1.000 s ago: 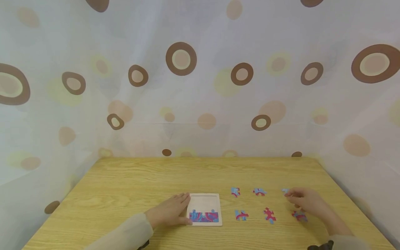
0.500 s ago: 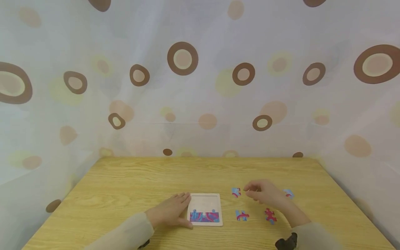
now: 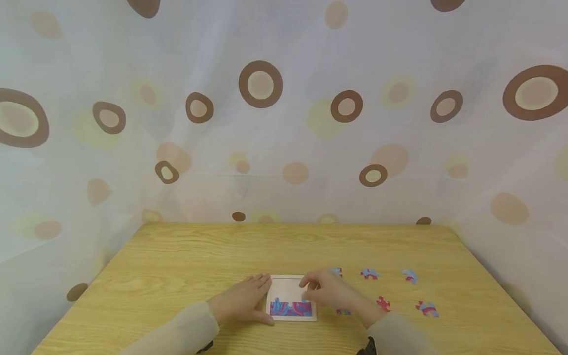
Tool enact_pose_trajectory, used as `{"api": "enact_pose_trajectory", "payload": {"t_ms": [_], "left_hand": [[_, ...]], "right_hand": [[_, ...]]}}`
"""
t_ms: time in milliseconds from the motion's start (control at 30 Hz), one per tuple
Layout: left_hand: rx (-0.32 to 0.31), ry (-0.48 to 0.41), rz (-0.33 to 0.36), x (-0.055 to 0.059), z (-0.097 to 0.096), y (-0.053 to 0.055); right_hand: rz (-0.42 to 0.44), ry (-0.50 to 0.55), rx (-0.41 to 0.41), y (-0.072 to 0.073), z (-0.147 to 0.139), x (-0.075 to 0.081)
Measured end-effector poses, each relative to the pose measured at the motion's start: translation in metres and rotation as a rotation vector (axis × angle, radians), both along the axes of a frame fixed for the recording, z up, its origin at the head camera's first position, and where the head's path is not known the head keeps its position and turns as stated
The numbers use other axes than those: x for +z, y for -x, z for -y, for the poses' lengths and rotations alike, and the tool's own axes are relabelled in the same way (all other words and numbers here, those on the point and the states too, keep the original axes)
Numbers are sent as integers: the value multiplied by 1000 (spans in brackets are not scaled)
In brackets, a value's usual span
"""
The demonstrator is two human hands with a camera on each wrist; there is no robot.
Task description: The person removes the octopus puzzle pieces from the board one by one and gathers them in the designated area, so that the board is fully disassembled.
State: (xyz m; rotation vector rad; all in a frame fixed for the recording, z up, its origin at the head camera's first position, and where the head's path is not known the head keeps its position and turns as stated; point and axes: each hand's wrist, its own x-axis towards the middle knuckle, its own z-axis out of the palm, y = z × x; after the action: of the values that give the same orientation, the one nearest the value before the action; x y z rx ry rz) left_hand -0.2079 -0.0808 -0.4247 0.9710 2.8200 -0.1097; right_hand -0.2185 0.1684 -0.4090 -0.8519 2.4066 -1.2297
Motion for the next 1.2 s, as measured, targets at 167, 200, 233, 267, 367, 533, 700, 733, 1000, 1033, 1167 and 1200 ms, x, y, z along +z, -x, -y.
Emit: {"api": "enact_pose_trajectory", "payload": {"t_ms": [167,200,233,267,367,533,700,733,1000,1033,1167,1200], "left_hand": [[1,-7,-5,-3,0,1],[3,-7,-3,-3,0,1],[4,-5,-2,-3,0,1],[6,-4,-1,-3,0,1],[10,-2,5,-1,0,0],[0,-9,-5,2,0,-2],[-12,-1,-21,1,0,-1],[-13,2,-25,1,0,-1],[-10,-5,-21,-1,0,0],[-10,-6,-19,-1,0,0],[-10,-11,-13,-1,0,0],[-9,-12,-10,-1,0,0]], "right_hand": [[-18,-17,28,-1,20,-9],[-19,-18,32,-1,23,-11],[-16,-18,35,0,26,-13],[-16,-21,38,0,29,-15],[0,-4,62,1,36,-20],[-48,7,126,1,44,-24],[-58,-43,83,-2,51,-25],[-58,-51,77,-3,52,-23],[-20,-70,45,-4,55,-21],[-20,-68,43,-4,55,-21],[-24,-51,29,-3,55,-22],[-26,-46,27,-3,55,-22]]}}
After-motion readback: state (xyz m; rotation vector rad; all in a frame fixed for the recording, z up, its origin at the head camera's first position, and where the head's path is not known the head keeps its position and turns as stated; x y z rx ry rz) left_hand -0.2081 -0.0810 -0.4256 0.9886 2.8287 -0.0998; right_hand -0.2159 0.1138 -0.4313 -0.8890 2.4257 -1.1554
